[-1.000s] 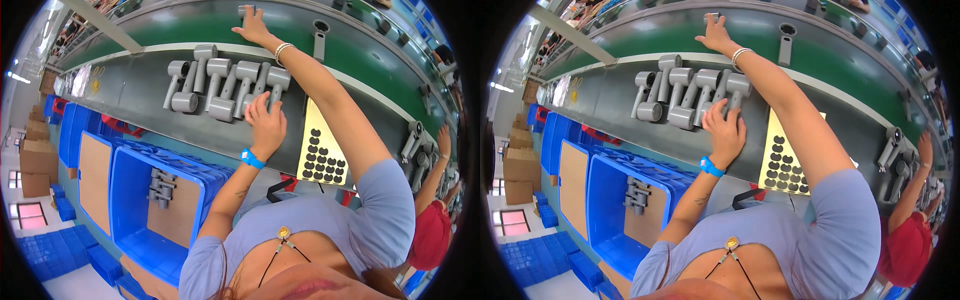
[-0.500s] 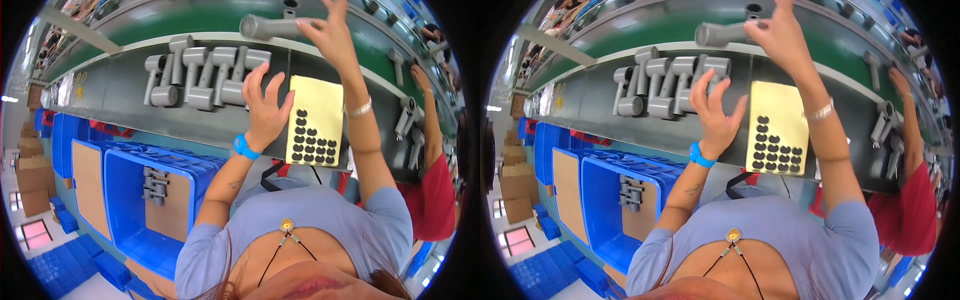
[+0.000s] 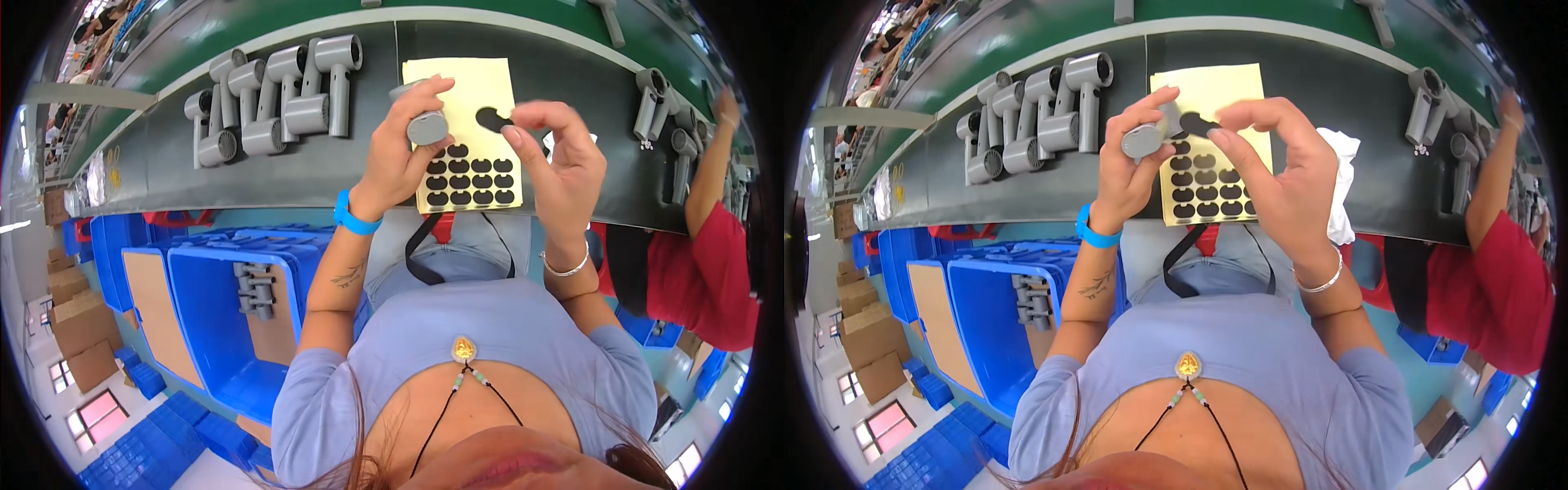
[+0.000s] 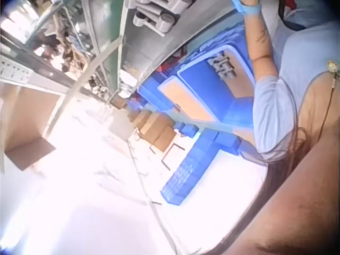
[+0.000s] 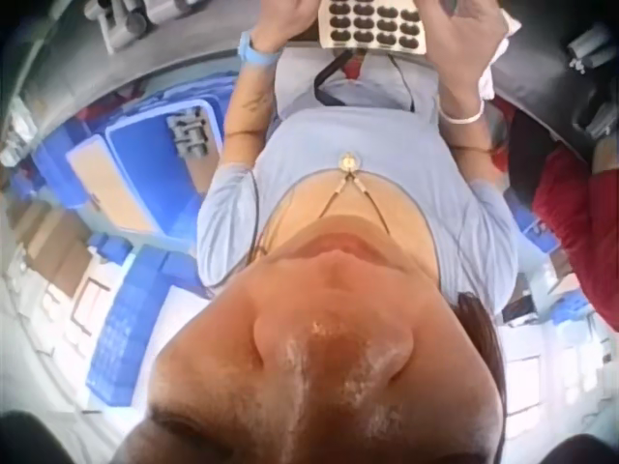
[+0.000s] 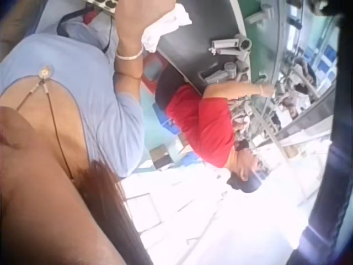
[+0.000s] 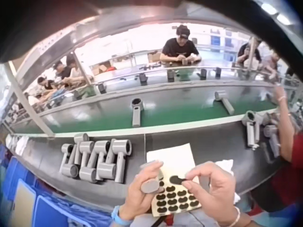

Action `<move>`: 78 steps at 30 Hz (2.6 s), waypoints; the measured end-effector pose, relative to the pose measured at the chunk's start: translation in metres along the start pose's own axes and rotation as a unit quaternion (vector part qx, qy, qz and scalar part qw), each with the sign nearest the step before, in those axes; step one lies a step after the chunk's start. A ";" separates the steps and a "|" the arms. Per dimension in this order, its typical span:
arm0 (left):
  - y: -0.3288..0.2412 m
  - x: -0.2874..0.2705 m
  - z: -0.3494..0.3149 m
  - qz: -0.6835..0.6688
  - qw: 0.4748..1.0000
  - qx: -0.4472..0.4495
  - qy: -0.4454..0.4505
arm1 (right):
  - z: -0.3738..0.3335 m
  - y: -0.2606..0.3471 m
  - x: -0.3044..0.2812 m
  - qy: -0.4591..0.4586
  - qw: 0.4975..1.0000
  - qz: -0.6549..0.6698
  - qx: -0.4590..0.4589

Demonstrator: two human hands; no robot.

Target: The person peels adhesive pads from a sticker sheet and sticks them onto the bases of hand fan handles by hand.

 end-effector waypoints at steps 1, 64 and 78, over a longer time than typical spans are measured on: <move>-0.009 0.001 -0.001 -0.035 0.999 -0.028 0.023 | -0.004 0.000 0.002 0.040 0.998 -0.034 -0.022; -0.040 0.008 -0.015 -0.054 0.990 -0.133 -0.009 | -0.017 0.007 0.025 0.074 0.986 0.090 0.121; -0.042 0.008 -0.014 -0.056 0.989 -0.138 0.015 | -0.017 0.009 0.024 0.063 0.991 0.043 0.107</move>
Point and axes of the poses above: each hand's wrist, its own z-axis towards the middle knuckle, its own x-axis out of the palm, y = z × x, the point moved 4 cm from there along z, towards the middle knuckle, and after that the axes turned 6 degrees about y, right-handed, at the moved point
